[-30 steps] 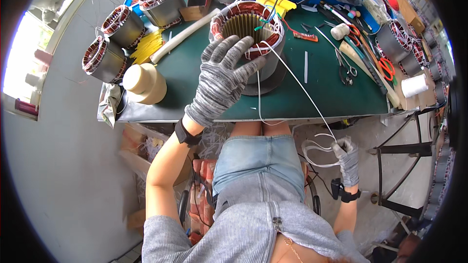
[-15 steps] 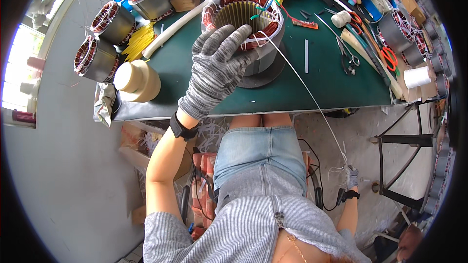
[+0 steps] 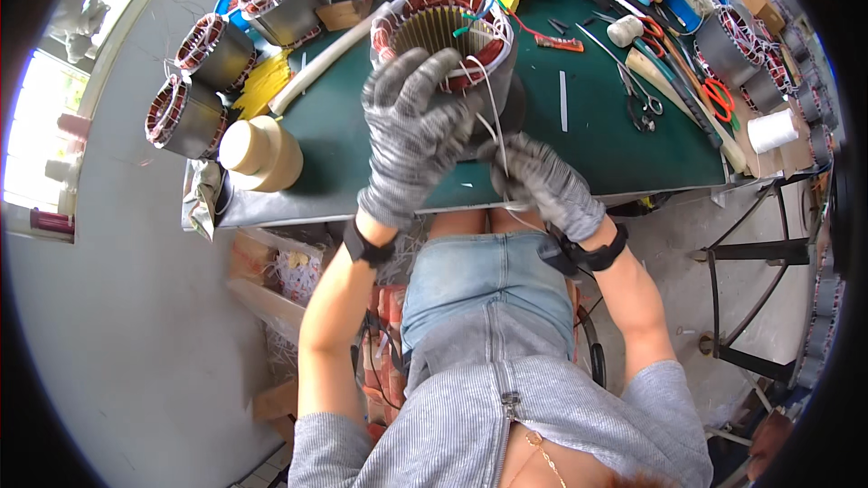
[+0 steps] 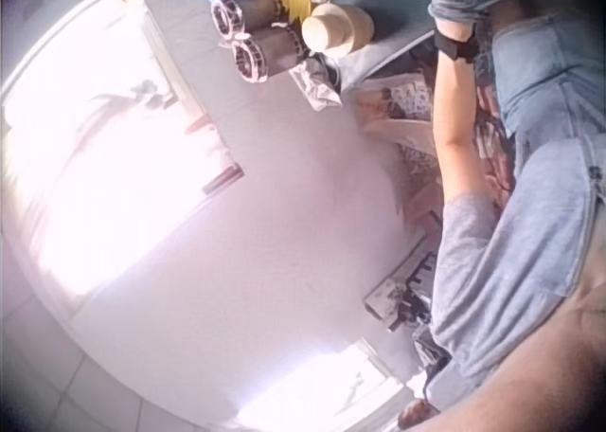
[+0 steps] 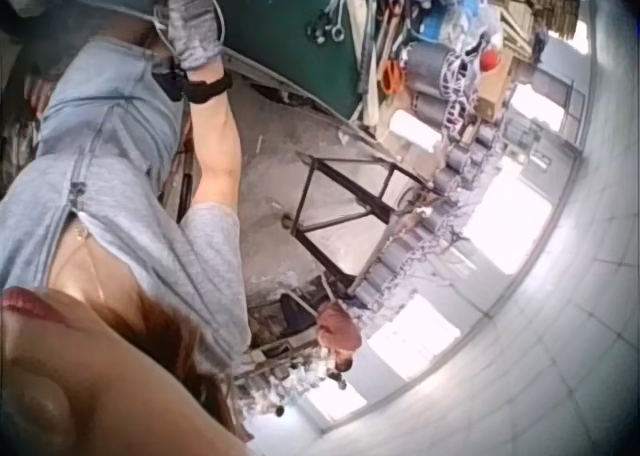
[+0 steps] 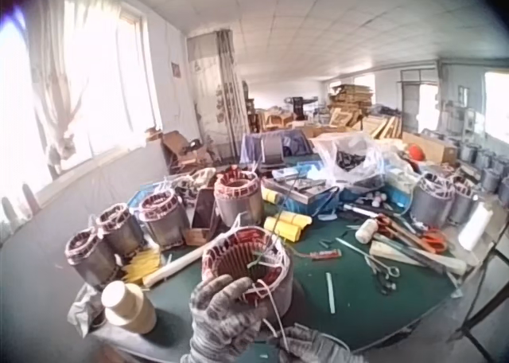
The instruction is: Assembling and wiring components for electric motor stators.
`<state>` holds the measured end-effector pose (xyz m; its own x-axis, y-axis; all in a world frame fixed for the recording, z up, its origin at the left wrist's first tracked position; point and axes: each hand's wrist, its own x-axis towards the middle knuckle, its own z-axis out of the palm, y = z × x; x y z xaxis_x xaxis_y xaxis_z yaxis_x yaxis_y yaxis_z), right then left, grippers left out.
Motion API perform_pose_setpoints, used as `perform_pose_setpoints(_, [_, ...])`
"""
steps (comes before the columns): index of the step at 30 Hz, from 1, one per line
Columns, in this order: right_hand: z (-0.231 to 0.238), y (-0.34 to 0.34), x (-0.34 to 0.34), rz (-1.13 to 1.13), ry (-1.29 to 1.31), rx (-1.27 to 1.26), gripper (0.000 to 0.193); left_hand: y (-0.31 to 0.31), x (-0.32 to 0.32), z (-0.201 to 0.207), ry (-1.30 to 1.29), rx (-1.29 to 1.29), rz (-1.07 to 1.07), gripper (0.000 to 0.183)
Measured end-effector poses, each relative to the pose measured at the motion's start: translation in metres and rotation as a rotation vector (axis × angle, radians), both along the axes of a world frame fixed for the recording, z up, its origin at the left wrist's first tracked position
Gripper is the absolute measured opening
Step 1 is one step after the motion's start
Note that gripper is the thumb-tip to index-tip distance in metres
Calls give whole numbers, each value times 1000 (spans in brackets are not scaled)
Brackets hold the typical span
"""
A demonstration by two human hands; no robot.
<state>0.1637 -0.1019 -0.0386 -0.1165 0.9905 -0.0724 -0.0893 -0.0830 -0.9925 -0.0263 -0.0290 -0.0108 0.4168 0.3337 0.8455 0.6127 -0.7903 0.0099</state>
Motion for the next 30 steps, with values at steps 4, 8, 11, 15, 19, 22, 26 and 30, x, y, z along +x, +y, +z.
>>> perform_pose_setpoints(4, [9,-5,21,562,315,-384,29,-43,-5,10,-25,-117,-57,29])
perform_pose_setpoints(8, [39,20,11,583,226,-236,33,-74,-3,0,203,-80,-139,36])
perform_pose_setpoints(11, [44,28,-17,377,-113,164,24,-75,13,16,-207,-248,-128,25])
perform_pose_setpoints(15, [46,22,-24,-531,-786,933,21,-56,26,15,-623,-611,-94,21])
perform_pose_setpoints(19, [45,9,-33,-499,-643,776,21,-45,27,15,-452,-324,66,22])
perform_pose_setpoints(22, [42,6,-37,-410,-396,619,21,-47,22,16,-75,-132,222,34])
perform_pose_setpoints(26, [36,5,-31,-317,-56,372,11,-47,18,19,84,-121,191,36])
perform_pose_setpoints(30, [22,-7,-30,-278,86,186,9,-59,24,-10,-254,-423,-12,28])
